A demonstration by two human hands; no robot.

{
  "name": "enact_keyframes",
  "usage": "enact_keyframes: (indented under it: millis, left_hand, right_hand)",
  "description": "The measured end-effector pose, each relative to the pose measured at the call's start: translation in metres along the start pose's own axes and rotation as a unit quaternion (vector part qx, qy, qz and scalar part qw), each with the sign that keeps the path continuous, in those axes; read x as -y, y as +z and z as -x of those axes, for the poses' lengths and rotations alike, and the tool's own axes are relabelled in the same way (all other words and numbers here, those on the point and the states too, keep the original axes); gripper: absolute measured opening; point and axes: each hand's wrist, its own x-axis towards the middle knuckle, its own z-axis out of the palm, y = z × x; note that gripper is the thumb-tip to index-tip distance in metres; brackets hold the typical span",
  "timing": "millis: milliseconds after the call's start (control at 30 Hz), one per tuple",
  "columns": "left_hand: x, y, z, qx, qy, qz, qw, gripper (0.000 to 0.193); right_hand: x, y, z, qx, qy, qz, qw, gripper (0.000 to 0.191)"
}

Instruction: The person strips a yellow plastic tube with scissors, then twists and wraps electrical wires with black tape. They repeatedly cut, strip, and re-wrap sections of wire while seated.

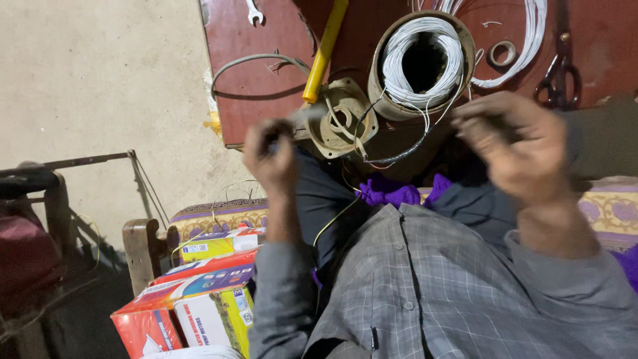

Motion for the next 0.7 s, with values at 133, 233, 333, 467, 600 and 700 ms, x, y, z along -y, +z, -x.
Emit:
enact_keyframes:
  millis: [133,233,333,467,600,700]
  left_hand:
    - [0.078,-0.025,-0.039,-0.081,-0.052,-0.112,0.989,0.012]
    - [0.106,-0.025,-0.049,-0.086,-0.049,-0.238,0.966,0.023]
    - [0.106,-0.007,-0.049,-0.084,0.013,-0.315,0.945,0.033]
    - [0.099,0.031,-0.054,0.014,-0.038,-0.194,0.98,0.03]
    - [0.096,0.059,-0.067,0.104,-0.029,-0.34,0.934,0.039]
    - [0.098,0.067,-0.073,0.134,-0.019,-0.376,0.917,0.039]
  right_hand:
    - [-0.058,-0.049,0.005,-0.055,0.034,0.047,0.997,0.012]
    - [-0.108,-0.083,0.002,-0.086,0.035,0.141,0.986,0.01]
    - [-0.146,-0.108,0.009,-0.197,0.126,0.177,0.956,0.01]
    - [-0.172,-0.14,0.013,-0.24,0.154,0.243,0.927,0.01]
    - [-0.186,-0.153,0.016,-0.217,0.148,0.273,0.925,0.011]
    - [-0.194,-0.157,0.021,-0.193,0.086,0.304,0.929,0.014]
